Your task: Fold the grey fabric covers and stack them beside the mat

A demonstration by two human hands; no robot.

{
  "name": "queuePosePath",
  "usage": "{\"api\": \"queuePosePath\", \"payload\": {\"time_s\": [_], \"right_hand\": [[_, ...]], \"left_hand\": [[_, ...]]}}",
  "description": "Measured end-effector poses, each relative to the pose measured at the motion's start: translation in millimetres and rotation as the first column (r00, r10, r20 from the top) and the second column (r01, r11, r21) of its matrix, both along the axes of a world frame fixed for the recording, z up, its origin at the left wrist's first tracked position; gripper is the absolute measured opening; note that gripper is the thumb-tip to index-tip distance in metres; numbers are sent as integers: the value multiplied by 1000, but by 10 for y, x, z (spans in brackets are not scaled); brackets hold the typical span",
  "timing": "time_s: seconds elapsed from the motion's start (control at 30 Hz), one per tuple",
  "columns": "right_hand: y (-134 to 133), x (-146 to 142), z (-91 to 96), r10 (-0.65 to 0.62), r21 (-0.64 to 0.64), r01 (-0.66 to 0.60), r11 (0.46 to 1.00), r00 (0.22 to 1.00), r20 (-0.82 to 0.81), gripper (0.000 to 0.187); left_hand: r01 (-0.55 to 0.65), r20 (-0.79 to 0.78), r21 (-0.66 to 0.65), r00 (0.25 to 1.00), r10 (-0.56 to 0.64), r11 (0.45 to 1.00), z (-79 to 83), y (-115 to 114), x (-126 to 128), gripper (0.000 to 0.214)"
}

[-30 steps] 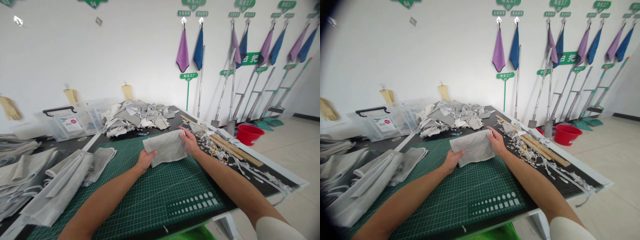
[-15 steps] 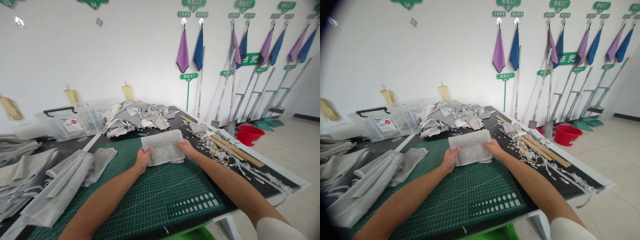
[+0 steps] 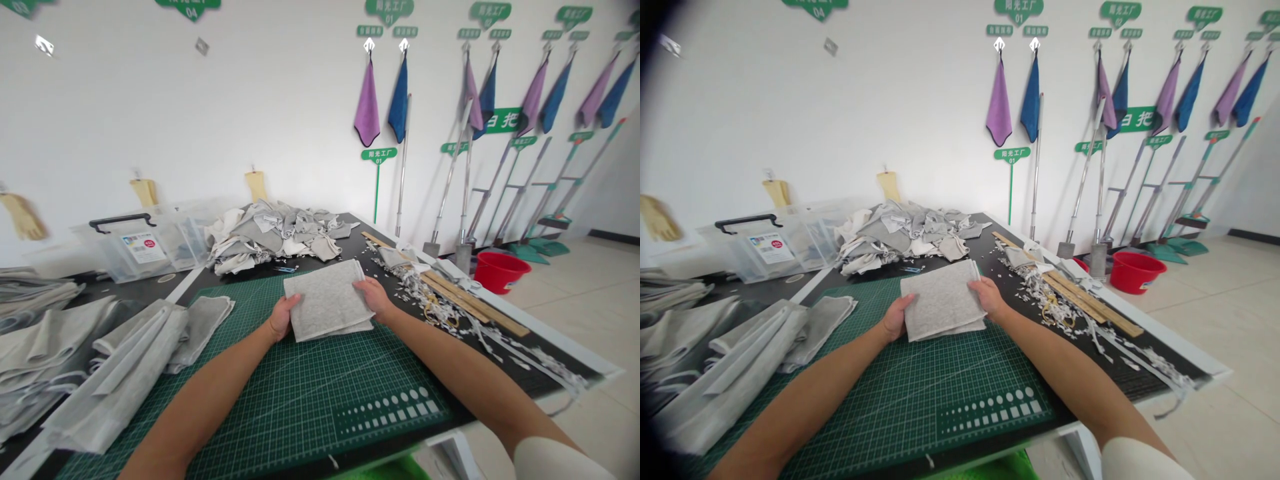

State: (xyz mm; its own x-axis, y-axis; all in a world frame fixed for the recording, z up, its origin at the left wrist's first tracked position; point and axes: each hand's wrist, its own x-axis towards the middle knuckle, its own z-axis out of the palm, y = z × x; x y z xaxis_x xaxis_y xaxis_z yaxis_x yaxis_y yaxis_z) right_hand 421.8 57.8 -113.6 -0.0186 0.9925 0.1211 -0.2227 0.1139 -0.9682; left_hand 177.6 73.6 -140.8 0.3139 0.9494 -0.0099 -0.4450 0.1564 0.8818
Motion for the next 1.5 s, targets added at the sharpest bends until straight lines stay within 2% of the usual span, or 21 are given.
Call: {"api": "queuePosePath", "payload": {"time_s": [0.2,0.37,0.57,0.77,0.9,1.13,1.27,1.37,1.5], "right_hand": [[-43,-136,-192,186,-118,-190,975,981,-48,34],[-9,-142,-281,207,-92,-201,975,977,59,34],[-2,-165,-283,227,-90,-216,972,962,154,33],[6,-177,-284,212,-118,-193,974,961,179,31],[4,-170,-298,214,-76,-203,976,959,187,32],[-46,-166,-274,185,-39,-181,983,953,240,31],[-56,-176,-269,164,-25,-162,986,958,234,30],[-52,-181,-281,141,-19,-140,990,963,230,31],[-43,-181,-302,135,-23,-134,991,962,239,32]], "left_hand": [[-97,-160,38,982,102,995,-5,27,33,40],[-110,-264,56,957,121,992,15,152,-91,38],[-31,-342,-33,939,18,999,58,249,-289,37],[24,-334,-100,941,-56,995,92,236,-340,38],[37,-314,-124,947,-75,992,142,181,-367,40],[184,-317,-231,914,-252,956,182,41,-490,51],[203,-393,-202,879,-269,958,198,38,-504,46],[171,-445,-145,869,-219,974,267,36,-478,39],[155,-493,-7,859,-138,988,419,11,-429,39]]}}
